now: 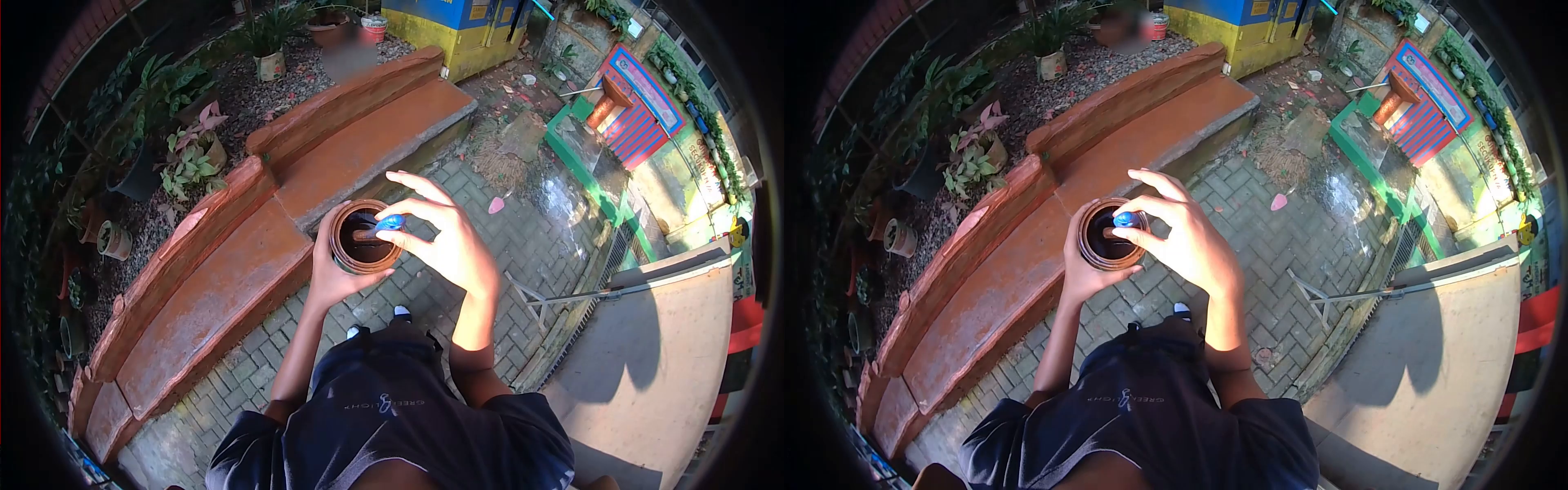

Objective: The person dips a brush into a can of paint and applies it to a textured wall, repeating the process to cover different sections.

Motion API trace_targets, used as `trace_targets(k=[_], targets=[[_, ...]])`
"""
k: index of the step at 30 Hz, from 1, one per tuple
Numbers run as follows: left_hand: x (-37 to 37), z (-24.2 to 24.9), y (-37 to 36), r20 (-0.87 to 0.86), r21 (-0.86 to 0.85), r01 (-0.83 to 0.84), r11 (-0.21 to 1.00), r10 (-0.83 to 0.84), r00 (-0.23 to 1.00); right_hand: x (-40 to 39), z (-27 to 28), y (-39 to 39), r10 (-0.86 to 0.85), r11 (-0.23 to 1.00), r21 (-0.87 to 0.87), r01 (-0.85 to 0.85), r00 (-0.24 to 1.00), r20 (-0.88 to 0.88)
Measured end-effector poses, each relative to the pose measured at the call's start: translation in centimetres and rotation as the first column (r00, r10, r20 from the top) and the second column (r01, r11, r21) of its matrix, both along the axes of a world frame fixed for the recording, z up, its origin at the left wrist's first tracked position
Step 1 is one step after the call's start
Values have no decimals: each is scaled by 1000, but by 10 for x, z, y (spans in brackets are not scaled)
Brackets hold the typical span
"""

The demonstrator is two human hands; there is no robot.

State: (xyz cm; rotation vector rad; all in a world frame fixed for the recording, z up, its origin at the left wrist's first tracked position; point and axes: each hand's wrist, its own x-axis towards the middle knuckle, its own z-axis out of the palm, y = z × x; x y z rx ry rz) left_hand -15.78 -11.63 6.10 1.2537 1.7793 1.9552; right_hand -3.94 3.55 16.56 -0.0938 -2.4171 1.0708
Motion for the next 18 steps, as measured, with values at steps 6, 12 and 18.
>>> trace_targets(k=[6,12,18], targets=[[-6,-7,-1,-6,-10,-26,1000,26,1000,-4,-1,2,7,1000,-22,-7,1000,-1],[-8,-7,1,3,0,-26,1000,26,1000,-4,-3,4,9,999,-37,-9,1000,15],[-10,-7,3,17,9,-10,1000,10,1000,-5,-3,5,12,999,-33,-12,1000,16]])
